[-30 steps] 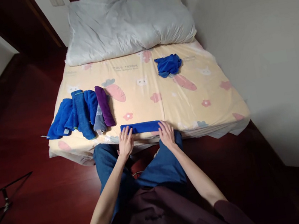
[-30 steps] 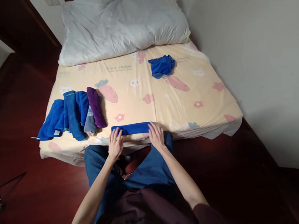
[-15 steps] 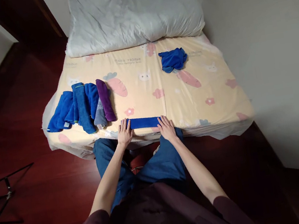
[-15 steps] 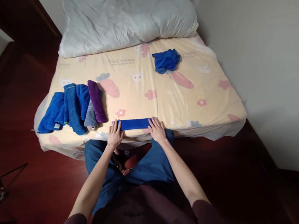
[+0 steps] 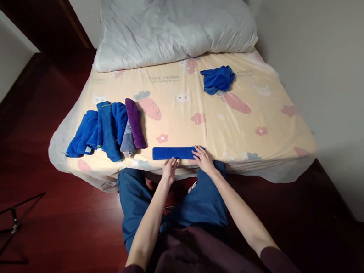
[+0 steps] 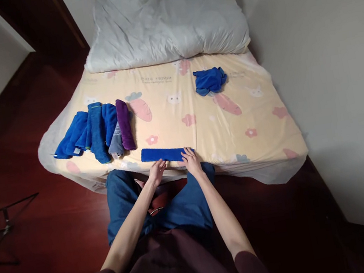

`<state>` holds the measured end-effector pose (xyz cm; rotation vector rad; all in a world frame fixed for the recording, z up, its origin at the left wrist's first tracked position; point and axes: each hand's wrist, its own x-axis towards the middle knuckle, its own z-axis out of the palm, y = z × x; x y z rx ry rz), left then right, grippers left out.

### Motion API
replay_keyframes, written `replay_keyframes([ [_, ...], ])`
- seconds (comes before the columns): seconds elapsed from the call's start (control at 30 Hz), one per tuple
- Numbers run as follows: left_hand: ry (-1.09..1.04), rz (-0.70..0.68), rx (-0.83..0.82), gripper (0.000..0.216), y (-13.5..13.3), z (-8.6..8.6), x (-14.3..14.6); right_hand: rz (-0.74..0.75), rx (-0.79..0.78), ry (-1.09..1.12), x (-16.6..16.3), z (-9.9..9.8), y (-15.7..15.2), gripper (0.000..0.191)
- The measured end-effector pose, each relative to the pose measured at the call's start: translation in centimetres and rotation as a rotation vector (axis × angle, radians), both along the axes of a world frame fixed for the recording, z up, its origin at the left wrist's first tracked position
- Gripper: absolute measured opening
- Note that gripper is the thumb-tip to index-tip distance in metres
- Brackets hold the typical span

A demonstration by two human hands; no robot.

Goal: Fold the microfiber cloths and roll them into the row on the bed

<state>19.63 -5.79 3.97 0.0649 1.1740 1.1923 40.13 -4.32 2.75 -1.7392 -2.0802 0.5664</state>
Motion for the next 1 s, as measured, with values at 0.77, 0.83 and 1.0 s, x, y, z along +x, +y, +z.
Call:
replay_keyframes([
  [0.77,0.044,-0.122,0.523,0.04,5.8,10.5,-1.3,0.111,-0.182,0.411,-4.4,6.5,3.2,0.092],
  [0.83,0.141,-0.233,0.626,0.039,6.0,12.7,-2.4,0.054,-0.224,0.501,-6.1,7.1,3.6,0.086],
  [1.0,0.335,-0.397,0.811,0.036,6.5,17.1,-5.6,-0.037,-0.184,0.54,-9.9,8.3,4.0,0.061],
])
